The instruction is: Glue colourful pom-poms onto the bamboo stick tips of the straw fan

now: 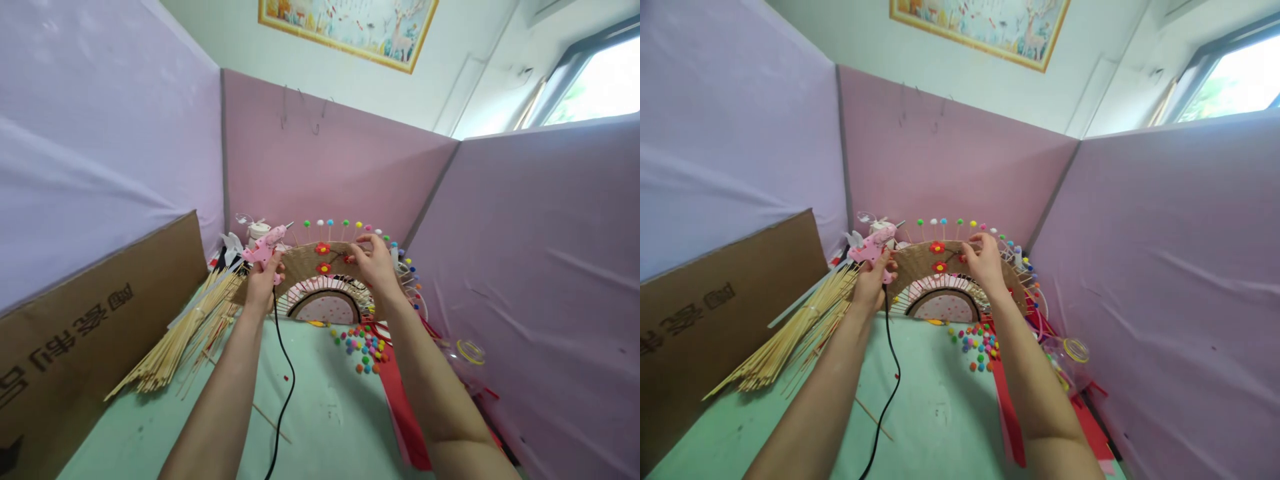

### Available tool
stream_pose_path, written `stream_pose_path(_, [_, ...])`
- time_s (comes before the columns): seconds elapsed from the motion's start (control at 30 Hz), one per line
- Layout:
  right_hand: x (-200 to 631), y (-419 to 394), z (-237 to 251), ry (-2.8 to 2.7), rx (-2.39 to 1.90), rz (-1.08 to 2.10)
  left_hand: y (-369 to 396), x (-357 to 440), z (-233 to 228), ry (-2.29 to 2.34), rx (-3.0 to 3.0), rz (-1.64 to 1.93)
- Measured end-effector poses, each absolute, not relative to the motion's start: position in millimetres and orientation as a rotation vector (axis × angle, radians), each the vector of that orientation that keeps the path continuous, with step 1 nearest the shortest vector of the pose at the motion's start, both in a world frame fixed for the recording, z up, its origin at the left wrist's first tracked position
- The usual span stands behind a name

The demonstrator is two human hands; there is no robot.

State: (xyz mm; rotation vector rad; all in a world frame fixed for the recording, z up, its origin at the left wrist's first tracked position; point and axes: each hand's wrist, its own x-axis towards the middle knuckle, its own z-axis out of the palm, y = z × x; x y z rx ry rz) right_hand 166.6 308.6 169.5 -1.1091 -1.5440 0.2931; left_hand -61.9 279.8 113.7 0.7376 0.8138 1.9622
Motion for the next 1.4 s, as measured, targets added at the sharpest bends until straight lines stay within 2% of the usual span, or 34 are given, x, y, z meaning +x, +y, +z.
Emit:
stream_pose_path(0.3, [163, 331, 171, -1.522, -1.069, 0.553, 281, -62, 112, 0.771, 0.759, 1.964])
stream_pose_path(0.67, [157, 334, 168, -1.460, -1.077, 0.214, 271, -71, 119, 0.835, 0.784, 2.069])
stream_pose_path(0.9, [158, 332, 163, -1.497, -1.014, 0.195, 244, -82, 100, 1.001, 0.520, 2.322])
stream_pose_path(1.13, [162, 337, 158, -1.491, -0.959, 0.151, 229, -89, 63, 1.109, 0.344, 2.309])
stream_pose_path(1.4, [153, 339, 172, -1.430, -0.945, 0.236, 224, -93, 66, 1.060, 0.328, 2.303])
